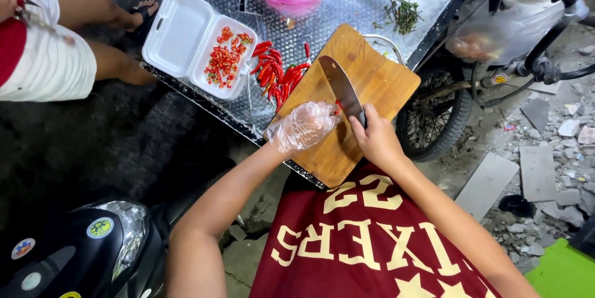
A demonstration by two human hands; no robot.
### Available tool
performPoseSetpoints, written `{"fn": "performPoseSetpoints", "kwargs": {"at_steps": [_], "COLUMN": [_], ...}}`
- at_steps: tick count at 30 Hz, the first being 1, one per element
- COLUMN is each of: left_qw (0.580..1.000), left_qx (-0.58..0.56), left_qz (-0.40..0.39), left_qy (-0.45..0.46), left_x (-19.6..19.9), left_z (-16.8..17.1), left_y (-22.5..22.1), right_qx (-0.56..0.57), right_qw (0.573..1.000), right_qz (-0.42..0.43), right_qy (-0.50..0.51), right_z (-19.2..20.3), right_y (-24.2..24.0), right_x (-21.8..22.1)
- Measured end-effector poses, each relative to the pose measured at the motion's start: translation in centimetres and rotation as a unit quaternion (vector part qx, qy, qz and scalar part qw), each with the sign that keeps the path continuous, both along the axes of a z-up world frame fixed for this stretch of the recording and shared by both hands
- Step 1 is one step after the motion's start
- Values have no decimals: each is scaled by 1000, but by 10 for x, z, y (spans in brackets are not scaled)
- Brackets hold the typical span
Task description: A person at a street food stall is chopping red chilies on a wooden cutting board using a large knife.
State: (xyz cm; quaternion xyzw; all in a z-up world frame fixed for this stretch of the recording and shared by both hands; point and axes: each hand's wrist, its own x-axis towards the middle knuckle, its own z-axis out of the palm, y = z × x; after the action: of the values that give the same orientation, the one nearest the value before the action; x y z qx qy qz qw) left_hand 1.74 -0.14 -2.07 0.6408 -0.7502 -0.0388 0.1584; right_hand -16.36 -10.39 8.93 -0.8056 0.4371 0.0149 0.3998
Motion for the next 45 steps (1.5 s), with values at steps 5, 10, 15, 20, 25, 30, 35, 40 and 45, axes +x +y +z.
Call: {"fn": "performPoseSetpoints", "kwargs": {"at_steps": [5,10,15,20,25,30,35,40,45], "left_qw": [997,994,998,998,997,998,996,986,995], "left_qx": [38,41,-17,-28,-68,-37,-22,11,-17], "left_qz": [26,35,35,15,-4,11,50,77,58], "left_qy": [64,95,50,60,44,53,69,147,78], "left_x": [-3,-4,-5,3,3,-3,-6,-11,-8], "left_z": [14,8,9,47,47,39,31,21,47], "left_y": [-6,-5,-4,-4,-1,3,4,5,6], "right_qx": [21,38,16,13,-7,12,17,22,18], "right_qw": [1000,999,1000,1000,999,994,993,994,996], "right_qz": [-10,-18,2,-9,-26,-71,-79,-74,-67], "right_qy": [-5,1,16,2,-31,-88,-83,-80,-60], "right_z": [-3,-8,-5,-15,-37,-33,-13,-15,-24], "right_y": [-3,-7,-6,-17,-25,-24,-17,-11,-11], "right_x": [0,0,7,18,28,22,9,9,11]}}
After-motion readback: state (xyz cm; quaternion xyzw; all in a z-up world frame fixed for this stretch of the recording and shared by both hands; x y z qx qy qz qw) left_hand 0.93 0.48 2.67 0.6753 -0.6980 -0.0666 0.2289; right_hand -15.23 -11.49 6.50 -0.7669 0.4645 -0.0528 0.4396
